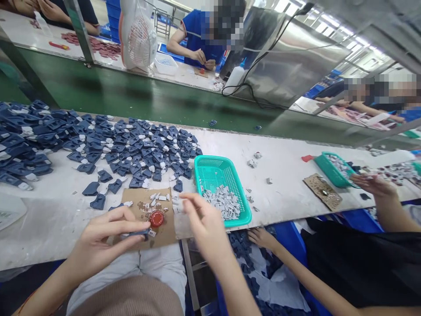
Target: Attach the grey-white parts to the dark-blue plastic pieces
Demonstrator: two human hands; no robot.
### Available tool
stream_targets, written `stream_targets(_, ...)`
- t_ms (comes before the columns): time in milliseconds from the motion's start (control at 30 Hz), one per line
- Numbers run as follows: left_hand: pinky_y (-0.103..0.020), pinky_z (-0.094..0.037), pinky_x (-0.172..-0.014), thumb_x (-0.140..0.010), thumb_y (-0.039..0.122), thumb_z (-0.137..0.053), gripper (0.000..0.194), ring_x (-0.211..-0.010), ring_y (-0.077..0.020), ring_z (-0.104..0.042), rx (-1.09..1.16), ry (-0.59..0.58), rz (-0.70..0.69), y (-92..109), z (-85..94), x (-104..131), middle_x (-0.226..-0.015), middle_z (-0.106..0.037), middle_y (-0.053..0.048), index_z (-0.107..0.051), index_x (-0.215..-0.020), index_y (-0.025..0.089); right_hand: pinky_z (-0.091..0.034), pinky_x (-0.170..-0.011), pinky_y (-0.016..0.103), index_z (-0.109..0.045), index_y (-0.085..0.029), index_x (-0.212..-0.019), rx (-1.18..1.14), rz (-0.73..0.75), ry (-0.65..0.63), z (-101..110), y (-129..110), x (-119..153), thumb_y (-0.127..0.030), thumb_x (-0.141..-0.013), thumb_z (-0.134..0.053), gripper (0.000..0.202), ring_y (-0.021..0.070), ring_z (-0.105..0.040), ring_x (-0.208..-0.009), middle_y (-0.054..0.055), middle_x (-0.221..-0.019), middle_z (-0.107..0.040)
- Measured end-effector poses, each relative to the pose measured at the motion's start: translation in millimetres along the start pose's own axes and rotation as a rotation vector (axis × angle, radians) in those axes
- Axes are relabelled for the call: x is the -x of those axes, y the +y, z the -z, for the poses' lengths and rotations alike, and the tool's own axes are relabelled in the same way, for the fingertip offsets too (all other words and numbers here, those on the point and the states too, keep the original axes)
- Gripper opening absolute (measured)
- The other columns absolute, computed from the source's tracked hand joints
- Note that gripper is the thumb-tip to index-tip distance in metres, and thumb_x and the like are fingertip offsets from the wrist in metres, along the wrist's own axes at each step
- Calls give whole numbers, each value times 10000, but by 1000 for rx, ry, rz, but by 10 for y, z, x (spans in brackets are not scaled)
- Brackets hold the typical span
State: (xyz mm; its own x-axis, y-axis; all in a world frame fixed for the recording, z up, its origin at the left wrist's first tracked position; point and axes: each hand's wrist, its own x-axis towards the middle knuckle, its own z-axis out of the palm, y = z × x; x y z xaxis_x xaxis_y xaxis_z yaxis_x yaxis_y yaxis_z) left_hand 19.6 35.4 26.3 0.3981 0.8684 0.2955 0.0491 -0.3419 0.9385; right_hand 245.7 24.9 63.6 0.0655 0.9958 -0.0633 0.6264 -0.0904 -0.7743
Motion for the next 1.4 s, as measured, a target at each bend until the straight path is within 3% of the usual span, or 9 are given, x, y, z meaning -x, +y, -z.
stream_targets(100,-260,-489,-567,-806,155,-675,309,-651,-164,-614,-45,72,-11,-27,88,-103,-743,-658,-38,-756,-1042,338,-494,-799,363,-667,-187,-1009,361,78,137,405,355,-302,-342,-935,-453,274,241,-643,-919,89,-1007,-700)
stream_targets(200,-240,-468,-527,-800,180,-681,250,-622,-144,-585,-96,141,18,-56,213,-285,-719,-641,-31,-775,-997,302,-511,-795,376,-685,-187,-983,577,117,-41,644,661,-570,-262,-906,-468,242,263,-654,-955,104,-1014,-711)
stream_targets(467,-311,-604,-774,-710,347,-773,350,-755,-181,-716,111,430,353,-145,508,-1305,-940,-743,-50,-763,-1014,173,-517,-734,321,-720,-190,-858,646,198,-283,703,791,-806,-174,-866,-535,186,238,-682,-868,79,-902,-727)
stream_targets(600,-286,-590,-810,-773,291,-712,341,-784,-166,-723,-74,349,352,-328,580,-2042,-977,-754,-70,-730,-1069,122,-507,-700,313,-707,-179,-862,682,230,-309,713,791,-818,-133,-852,-559,155,237,-682,-836,78,-891,-710)
stream_targets(733,-324,-577,-786,-810,232,-686,228,-792,-198,-711,-350,270,422,-705,633,-2747,-868,-749,-82,-729,-981,87,-488,-647,301,-672,-169,-903,792,293,-318,713,863,-810,-90,-878,-522,172,223,-676,-793,75,-895,-681)
stream_targets(933,-422,-530,-861,-910,306,-586,239,-1001,-215,-631,-770,90,452,-1130,668,-3408,-1136,-644,-84,-630,-1087,151,-460,-590,293,-578,-173,-831,886,424,-225,781,1048,-919,-89,-915,-486,150,198,-631,-720,49,-817,-631)
stream_targets(1167,-485,-382,-1045,-839,270,-631,307,-1234,-332,-504,-1056,-14,341,-1192,388,-3833,-1280,-597,-149,-669,-1109,131,-482,-607,307,-547,-186,-850,815,514,-194,895,1217,-922,-75,-938,-425,187,211,-631,-794,79,-915,-653)
stream_targets(1267,-418,-393,-1044,-834,299,-590,385,-1246,-345,-498,-1050,-110,241,-1181,88,-4037,-1293,-609,-133,-660,-1179,143,-510,-659,314,-558,-195,-934,741,480,-171,933,1249,-866,-59,-943,-379,225,216,-641,-896,92,-1046,-651)
stream_targets(1400,-410,-457,-973,-861,420,-577,525,-1171,-305,-562,-984,-267,177,-1196,-379,-4235,-1268,-619,-126,-544,-1312,153,-531,-703,359,-558,-197,-1018,695,329,-74,902,1178,-808,-166,-970,-412,157,237,-649,-900,86,-996,-663)
